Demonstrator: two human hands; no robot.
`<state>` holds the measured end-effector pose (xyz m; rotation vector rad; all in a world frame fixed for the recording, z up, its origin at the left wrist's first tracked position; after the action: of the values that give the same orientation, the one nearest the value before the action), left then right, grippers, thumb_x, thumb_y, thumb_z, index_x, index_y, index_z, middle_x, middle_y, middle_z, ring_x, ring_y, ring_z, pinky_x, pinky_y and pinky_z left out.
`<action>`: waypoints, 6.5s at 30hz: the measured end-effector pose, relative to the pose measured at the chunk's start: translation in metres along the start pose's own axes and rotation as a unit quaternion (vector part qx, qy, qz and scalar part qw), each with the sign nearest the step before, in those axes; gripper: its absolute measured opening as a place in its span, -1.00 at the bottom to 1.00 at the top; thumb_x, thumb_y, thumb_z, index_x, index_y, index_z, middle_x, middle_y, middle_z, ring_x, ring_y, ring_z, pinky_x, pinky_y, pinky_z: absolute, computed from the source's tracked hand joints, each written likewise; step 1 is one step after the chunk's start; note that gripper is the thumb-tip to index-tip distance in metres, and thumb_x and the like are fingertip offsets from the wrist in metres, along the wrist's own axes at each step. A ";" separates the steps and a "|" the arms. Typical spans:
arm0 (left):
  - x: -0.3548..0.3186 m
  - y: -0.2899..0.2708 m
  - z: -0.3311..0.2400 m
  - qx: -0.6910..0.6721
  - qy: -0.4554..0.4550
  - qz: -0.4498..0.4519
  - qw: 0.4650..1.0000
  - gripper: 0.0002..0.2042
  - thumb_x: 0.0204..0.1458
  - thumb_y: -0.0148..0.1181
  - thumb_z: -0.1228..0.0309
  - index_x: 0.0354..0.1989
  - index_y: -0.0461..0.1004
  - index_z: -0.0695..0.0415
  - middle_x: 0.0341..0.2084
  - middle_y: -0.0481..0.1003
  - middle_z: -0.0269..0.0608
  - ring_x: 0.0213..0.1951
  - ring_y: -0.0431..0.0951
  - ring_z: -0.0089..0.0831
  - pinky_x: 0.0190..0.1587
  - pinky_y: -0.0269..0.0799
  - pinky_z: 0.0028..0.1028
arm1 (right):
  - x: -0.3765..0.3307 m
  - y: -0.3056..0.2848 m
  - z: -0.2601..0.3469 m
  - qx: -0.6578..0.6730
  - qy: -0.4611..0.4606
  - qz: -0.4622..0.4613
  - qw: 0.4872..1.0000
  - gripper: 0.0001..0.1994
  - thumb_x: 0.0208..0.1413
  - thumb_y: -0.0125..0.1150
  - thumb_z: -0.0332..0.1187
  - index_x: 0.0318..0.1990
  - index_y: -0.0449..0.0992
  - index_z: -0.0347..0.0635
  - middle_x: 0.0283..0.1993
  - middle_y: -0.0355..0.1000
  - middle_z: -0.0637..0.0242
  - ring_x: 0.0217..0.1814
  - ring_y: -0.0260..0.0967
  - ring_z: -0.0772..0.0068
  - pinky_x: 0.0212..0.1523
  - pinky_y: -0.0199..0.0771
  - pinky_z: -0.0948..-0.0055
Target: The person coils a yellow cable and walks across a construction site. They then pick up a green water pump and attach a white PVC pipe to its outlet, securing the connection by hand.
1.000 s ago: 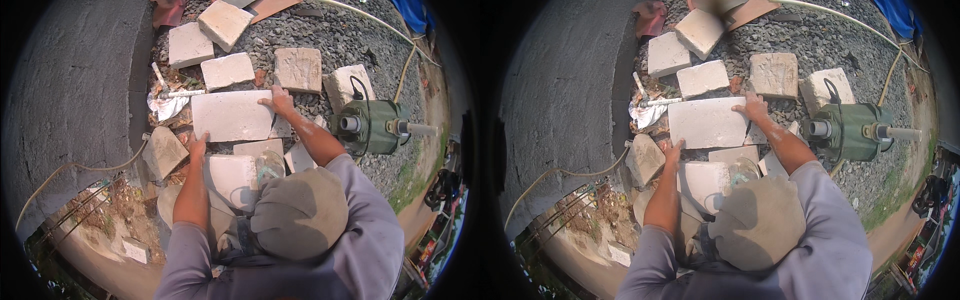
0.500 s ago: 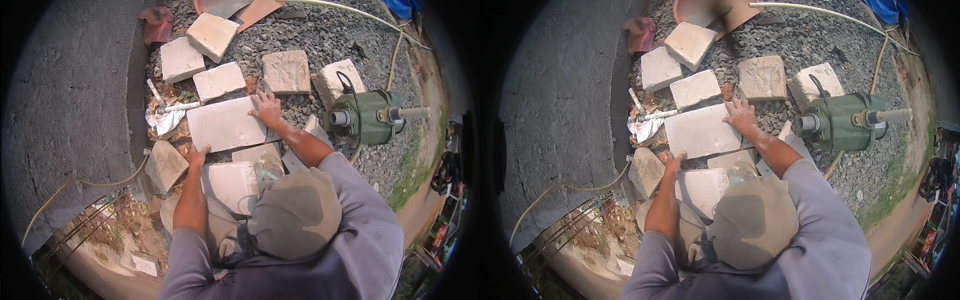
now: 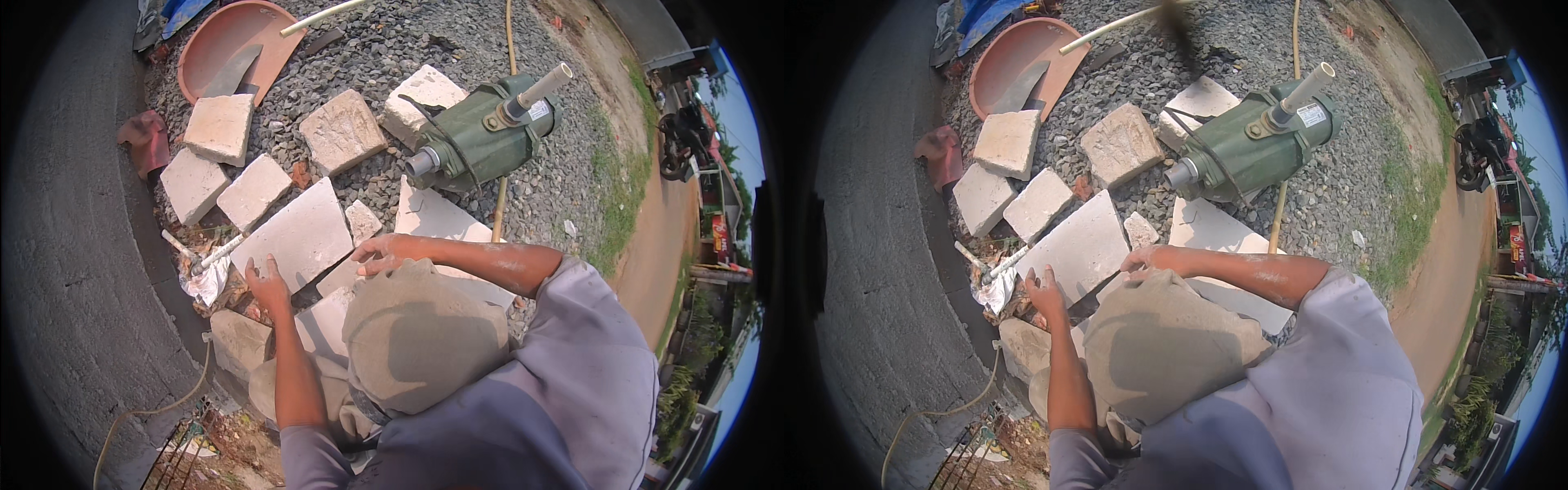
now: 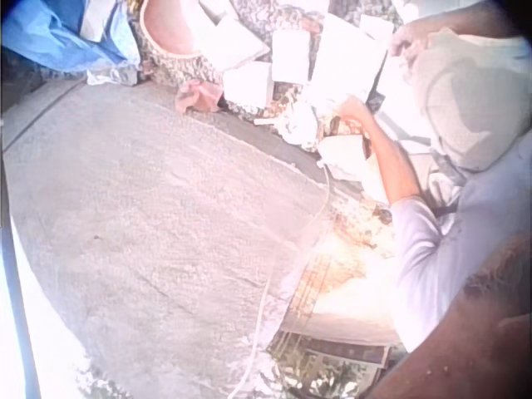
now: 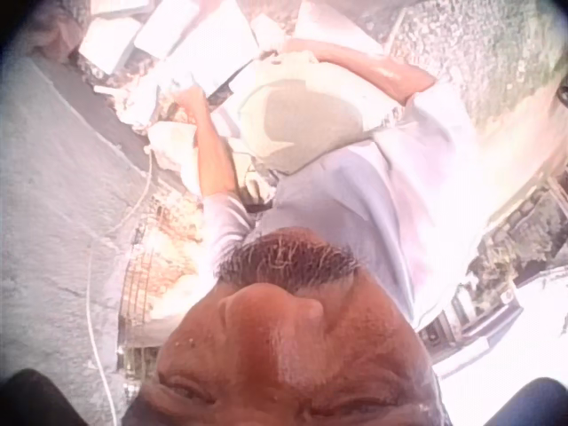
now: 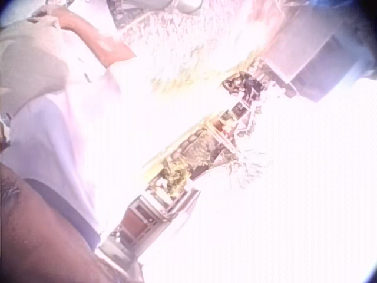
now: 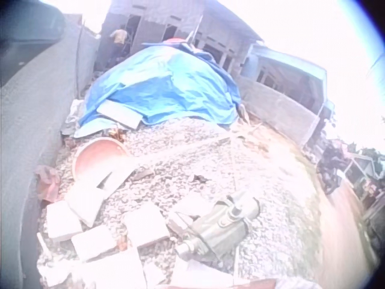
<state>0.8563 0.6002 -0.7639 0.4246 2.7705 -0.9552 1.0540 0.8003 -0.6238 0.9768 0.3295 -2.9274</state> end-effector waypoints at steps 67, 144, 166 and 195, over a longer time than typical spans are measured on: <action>-0.029 0.038 0.028 0.211 0.044 0.309 0.926 -0.18 -0.13 0.25 -0.09 0.28 0.18 0.10 0.31 -0.22 0.38 0.31 -0.38 0.40 0.32 -0.23 0.02 | 0.263 -0.088 -0.116 0.486 0.099 -0.381 0.780 -0.45 -0.03 0.36 -0.26 0.03 0.32 -0.45 0.04 0.34 0.04 0.02 0.35 0.10 0.02 0.41 0.15; -0.110 -0.064 0.213 0.132 -0.483 0.041 0.864 -0.16 0.03 -0.26 -0.28 0.20 0.22 0.31 0.12 0.28 0.27 0.22 0.22 0.09 0.24 0.11 -0.17 | 0.102 0.111 -0.037 -0.301 -0.007 0.149 0.942 -0.08 -0.06 0.04 0.35 0.24 0.17 -0.31 0.15 0.26 -0.16 0.24 0.18 -0.07 0.24 0.07 0.05; -0.138 -0.146 0.223 -0.143 -0.511 -0.132 0.837 -0.12 -0.02 -0.02 -0.25 0.32 0.03 0.19 0.27 0.06 0.18 0.25 0.14 0.01 0.25 0.02 0.00 | 0.184 0.218 -0.019 -0.230 -0.141 0.105 0.957 -0.30 0.07 0.15 -0.05 0.23 0.13 -0.36 0.27 -0.03 -0.38 0.23 0.12 -0.33 0.20 0.20 0.06; -0.012 -0.011 0.108 -0.022 -0.155 0.044 0.987 -0.05 -0.11 0.22 -0.04 0.32 -0.09 0.34 0.30 -0.16 0.37 0.35 -0.16 0.13 0.32 -0.08 -0.12 | -0.005 0.096 -0.083 -0.212 -0.054 -0.424 0.879 -0.63 0.05 0.21 -0.28 -0.01 0.41 -0.24 0.15 0.29 -0.02 0.21 0.23 -0.02 0.20 0.22 0.18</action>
<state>0.8727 0.5223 -0.8384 0.3542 2.4658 -0.8573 1.1165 0.7243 -0.7038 0.7012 1.6899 -3.3012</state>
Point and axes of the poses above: each hand's wrist, its own x-axis towards the middle knuckle, its own y-axis out of the palm, z = x × y, the point moved 1 cm from there along x, towards the middle knuckle
